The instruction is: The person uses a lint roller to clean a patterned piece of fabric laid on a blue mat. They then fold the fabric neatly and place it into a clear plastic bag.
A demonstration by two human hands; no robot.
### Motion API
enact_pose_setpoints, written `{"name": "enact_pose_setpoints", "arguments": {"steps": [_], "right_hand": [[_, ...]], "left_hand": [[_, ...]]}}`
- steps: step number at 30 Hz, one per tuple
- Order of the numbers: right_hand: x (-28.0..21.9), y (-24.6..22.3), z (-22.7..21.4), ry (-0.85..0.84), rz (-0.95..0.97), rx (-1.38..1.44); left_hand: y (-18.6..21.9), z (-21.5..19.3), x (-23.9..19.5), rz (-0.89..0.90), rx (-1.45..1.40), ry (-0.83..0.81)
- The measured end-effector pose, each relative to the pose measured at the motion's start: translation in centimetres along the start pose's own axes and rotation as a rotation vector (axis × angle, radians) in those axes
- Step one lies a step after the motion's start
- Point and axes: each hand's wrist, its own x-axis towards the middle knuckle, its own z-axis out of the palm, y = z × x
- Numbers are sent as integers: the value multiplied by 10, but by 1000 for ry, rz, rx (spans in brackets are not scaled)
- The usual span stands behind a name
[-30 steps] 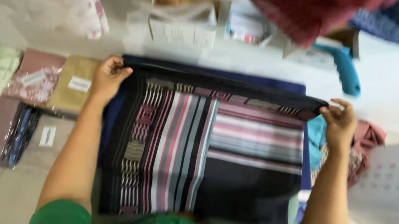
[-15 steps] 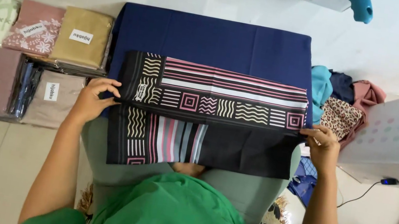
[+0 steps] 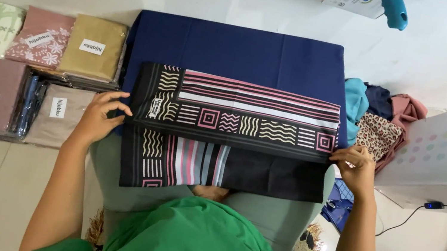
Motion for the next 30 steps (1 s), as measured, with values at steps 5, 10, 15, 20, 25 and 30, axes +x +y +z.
{"name": "enact_pose_setpoints", "arguments": {"steps": [5,10,15,20,25,30], "right_hand": [[8,0,-5,-36,20,87],[54,-3,3,97,212,255],[117,40,47,90,78,-65],[129,71,65,-27,154,-202],[107,65,51,42,170,-106],[74,20,34,396,293,418]], "left_hand": [[13,-12,7,-46,-2,-54],[16,-11,61,18,67,56],[-26,43,140,108,242,201],[-12,35,146,26,361,100],[-32,42,142,38,254,79],[31,23,105,-101,-144,301]]}}
